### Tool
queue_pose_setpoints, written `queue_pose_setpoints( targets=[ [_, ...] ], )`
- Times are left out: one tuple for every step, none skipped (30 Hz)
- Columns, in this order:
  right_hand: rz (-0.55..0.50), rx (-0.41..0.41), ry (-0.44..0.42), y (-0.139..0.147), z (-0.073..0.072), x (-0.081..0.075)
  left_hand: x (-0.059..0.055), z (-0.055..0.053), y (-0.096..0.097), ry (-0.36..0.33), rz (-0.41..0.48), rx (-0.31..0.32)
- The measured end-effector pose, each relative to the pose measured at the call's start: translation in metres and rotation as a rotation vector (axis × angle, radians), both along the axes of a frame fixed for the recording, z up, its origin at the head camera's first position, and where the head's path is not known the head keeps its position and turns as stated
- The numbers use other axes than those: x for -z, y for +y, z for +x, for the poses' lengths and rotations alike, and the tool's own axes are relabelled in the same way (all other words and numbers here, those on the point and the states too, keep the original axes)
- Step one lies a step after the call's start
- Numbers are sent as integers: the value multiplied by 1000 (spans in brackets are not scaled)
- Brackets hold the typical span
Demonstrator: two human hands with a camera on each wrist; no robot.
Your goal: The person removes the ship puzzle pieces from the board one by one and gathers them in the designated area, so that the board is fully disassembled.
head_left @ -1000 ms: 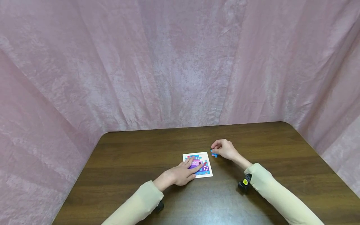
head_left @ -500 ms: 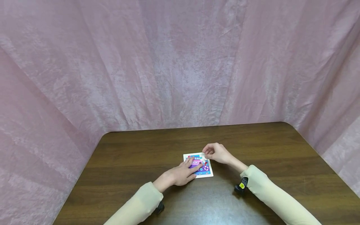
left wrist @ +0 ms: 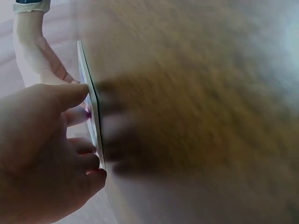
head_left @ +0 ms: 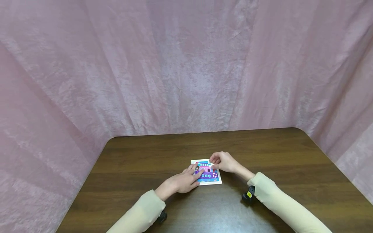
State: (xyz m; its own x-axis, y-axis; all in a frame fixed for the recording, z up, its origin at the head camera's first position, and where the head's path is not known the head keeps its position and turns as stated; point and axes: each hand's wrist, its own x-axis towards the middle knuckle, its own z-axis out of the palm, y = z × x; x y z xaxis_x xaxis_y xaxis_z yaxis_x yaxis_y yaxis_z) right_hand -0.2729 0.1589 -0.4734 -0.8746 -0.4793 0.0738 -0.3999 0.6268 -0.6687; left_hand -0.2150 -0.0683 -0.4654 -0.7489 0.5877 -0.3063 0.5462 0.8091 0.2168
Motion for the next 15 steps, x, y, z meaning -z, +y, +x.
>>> queue_pose_setpoints(
  targets=[
    [6, 7, 4, -1, 0, 0, 0, 0, 0, 2, -6, 3],
    [11, 15, 6, -2, 0, 1, -1, 1, 0, 5, -13, 5],
    [16, 19, 9, -3, 1, 0, -1, 1, -1, 7, -18, 6],
    [22, 25, 12, -5, 2, 0, -1, 1, -1, 7, -21, 7],
    [26, 31, 12, -6, 2, -1, -1, 2, -1, 6, -24, 8],
    [28, 37, 10, -8, 3, -1, -1, 2, -1, 6, -28, 10],
    [29, 40, 7, -9, 3, -2, -1, 2, -1, 6, -30, 10],
    [32, 43, 6, -10, 3, -2, -1, 2, 0, 6, -33, 11],
    [36, 45, 8, -11, 4, -2, -1, 2, 0, 6, -35, 11],
    [39, 49, 7, -12, 4, -2, -1, 2, 0, 4, -38, 12],
    [43, 53, 9, -13, 4, -2, -2, 2, 0, 5, -39, 13],
    [45, 56, 11, -13, 4, -2, -2, 2, 0, 6, -40, 14],
    [48, 60, 12, -14, 4, -1, -3, 3, 1, 8, -42, 15],
    [50, 64, 13, -14, 3, -1, -3, 3, 1, 10, -44, 16],
    [52, 69, 13, -14, 3, -1, -3, 3, 2, 12, -45, 15]
  ],
)
